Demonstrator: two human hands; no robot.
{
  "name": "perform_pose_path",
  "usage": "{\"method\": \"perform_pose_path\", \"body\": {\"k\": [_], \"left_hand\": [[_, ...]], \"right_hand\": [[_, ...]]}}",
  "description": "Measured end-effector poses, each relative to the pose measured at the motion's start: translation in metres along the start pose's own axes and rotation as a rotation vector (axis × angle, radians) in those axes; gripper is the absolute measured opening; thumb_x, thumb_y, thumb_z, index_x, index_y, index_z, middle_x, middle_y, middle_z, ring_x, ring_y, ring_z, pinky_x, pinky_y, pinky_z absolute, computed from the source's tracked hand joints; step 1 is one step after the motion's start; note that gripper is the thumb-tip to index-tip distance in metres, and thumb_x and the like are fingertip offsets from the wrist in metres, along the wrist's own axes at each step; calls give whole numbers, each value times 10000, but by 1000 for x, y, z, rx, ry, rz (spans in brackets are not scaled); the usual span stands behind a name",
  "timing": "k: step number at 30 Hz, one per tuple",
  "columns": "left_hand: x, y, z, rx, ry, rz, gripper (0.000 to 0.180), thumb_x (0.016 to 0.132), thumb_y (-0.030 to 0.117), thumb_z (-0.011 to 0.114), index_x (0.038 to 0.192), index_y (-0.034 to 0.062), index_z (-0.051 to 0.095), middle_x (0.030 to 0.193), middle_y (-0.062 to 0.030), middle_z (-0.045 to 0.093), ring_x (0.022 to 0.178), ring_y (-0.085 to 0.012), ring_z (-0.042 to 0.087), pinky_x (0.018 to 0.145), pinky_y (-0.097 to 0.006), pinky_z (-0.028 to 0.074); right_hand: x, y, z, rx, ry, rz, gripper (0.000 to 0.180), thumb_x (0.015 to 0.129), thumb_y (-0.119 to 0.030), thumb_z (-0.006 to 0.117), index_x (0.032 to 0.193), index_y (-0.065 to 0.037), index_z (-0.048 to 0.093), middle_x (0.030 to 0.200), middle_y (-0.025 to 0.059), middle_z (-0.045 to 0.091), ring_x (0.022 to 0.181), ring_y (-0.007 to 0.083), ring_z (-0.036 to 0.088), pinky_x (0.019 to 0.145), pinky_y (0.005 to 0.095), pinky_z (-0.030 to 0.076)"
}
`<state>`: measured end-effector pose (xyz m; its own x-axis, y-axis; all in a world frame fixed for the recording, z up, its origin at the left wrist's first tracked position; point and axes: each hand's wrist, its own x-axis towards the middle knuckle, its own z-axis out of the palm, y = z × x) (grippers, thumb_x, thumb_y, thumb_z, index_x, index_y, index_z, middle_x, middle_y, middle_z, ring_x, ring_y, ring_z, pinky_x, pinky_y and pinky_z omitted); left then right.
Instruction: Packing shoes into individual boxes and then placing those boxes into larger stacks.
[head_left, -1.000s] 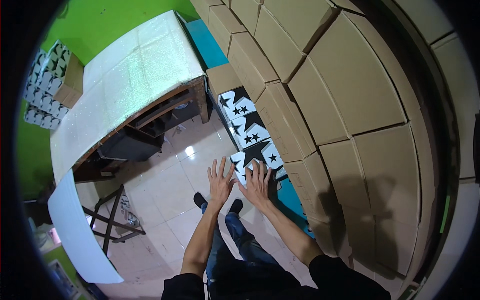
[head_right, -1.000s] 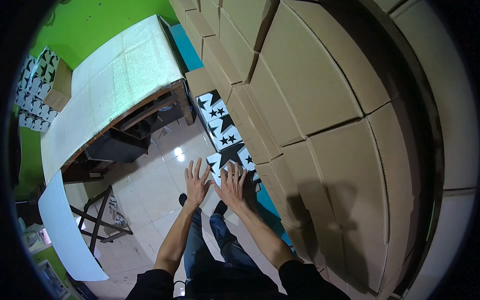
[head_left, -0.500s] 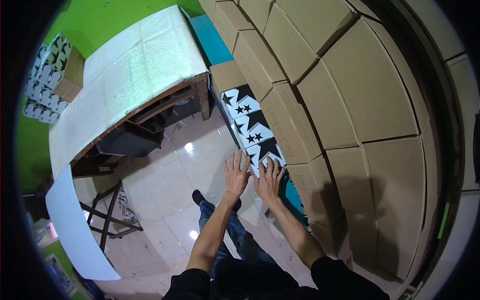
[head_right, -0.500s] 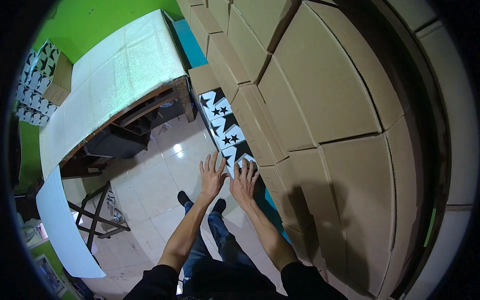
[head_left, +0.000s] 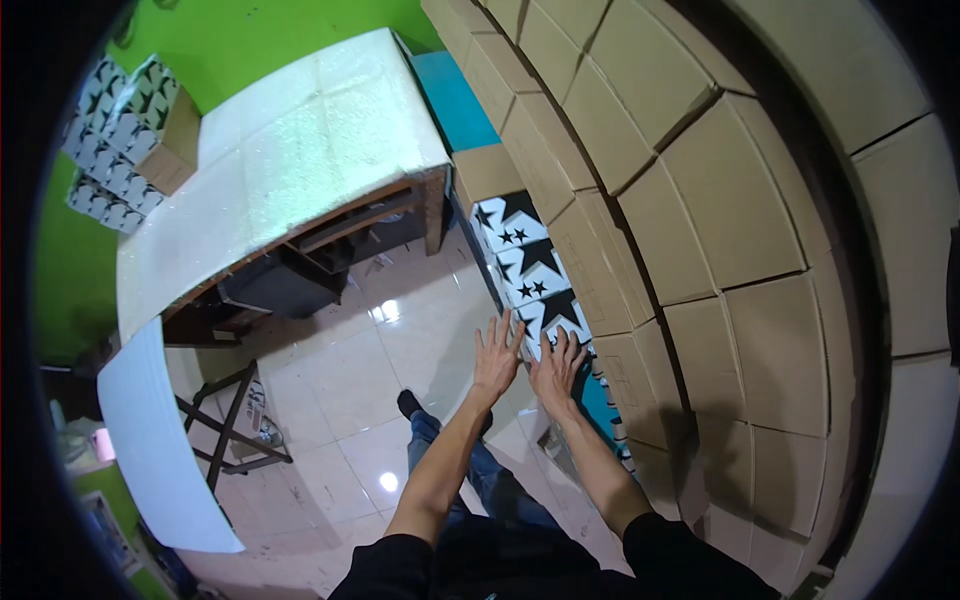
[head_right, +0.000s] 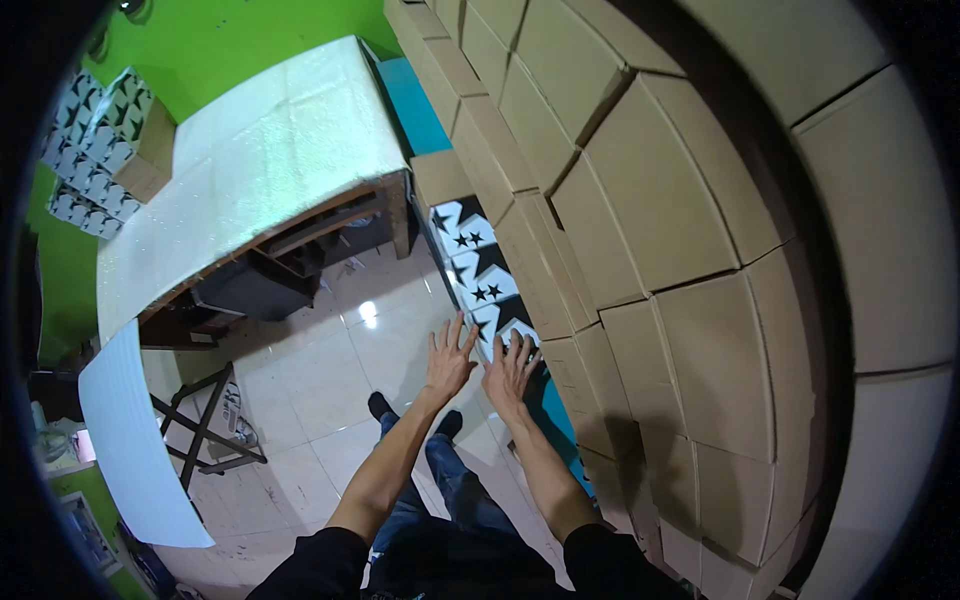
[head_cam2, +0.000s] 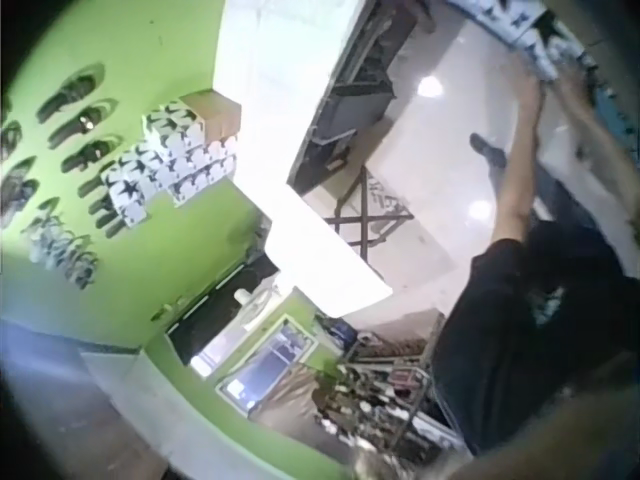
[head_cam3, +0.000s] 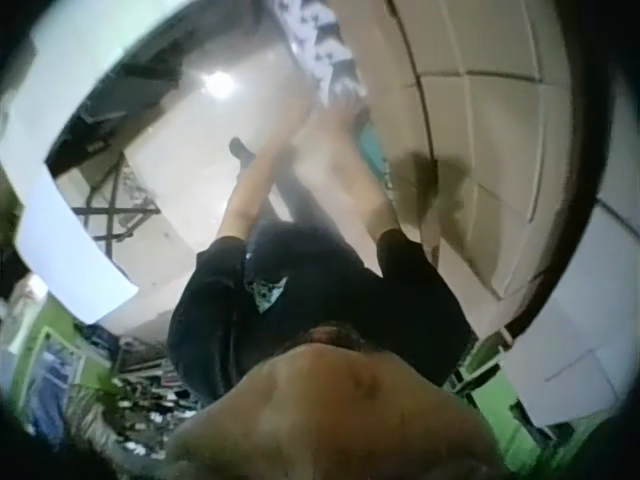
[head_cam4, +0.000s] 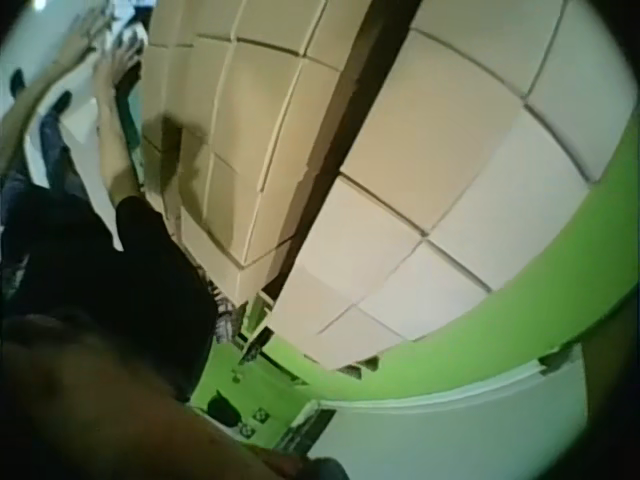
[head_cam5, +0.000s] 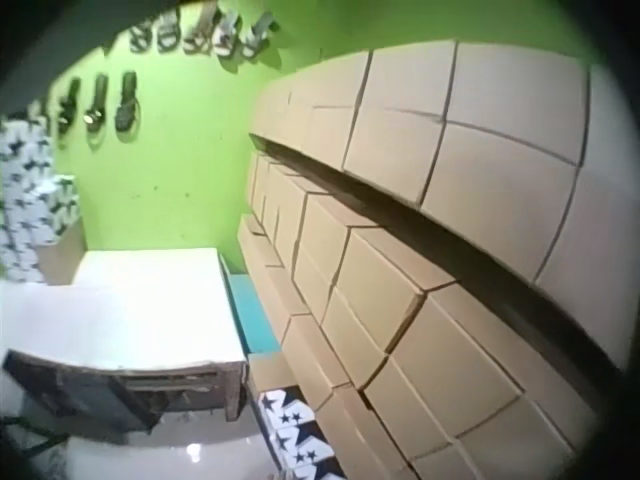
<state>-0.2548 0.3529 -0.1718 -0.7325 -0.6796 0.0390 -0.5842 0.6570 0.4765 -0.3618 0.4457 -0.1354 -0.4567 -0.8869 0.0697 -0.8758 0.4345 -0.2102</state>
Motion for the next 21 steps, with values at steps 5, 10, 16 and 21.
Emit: {"method": "perform_pose_path", "body": {"k": [5, 10, 16, 21], "left_hand": [[-52, -28, -78, 27, -79, 1, 907, 770, 299, 816, 1537, 198, 343, 1610, -177, 226, 1426, -429, 303, 1093, -647, 312], [-119, -104, -165, 90, 32, -140, 852, 795, 355, 791, 1520, 171, 381, 1599, -214, 225, 1411, -448, 305, 1076, -642, 320], [-159, -207, -264, 139, 162, -382, 816, 815, 418, 760, 1503, 144, 415, 1583, -238, 246, 1402, -460, 308, 1067, -643, 318], [-157, -288, -372, 233, 334, -348, 825, 792, 369, 778, 1490, 109, 421, 1571, -246, 258, 1394, -453, 314, 1073, -649, 308]], "right_hand": [[1, -16, -12, 33, -13, 30, 665, 806, -206, 746, 1382, -33, 463, 1486, 258, 318, 1383, 494, 258, 1092, 691, 225], [12, -103, -37, 160, -22, -126, 684, 832, -251, 723, 1413, -34, 434, 1496, 265, 305, 1385, 503, 252, 1106, 674, 216], [75, -275, -42, 275, -27, -329, 683, 830, -264, 721, 1406, -30, 440, 1498, 263, 309, 1404, 489, 253, 1119, 658, 219], [134, -422, -61, 328, 71, -499, 687, 809, -234, 744, 1396, -26, 453, 1482, 263, 327, 1392, 484, 277, 1116, 655, 238]]}}
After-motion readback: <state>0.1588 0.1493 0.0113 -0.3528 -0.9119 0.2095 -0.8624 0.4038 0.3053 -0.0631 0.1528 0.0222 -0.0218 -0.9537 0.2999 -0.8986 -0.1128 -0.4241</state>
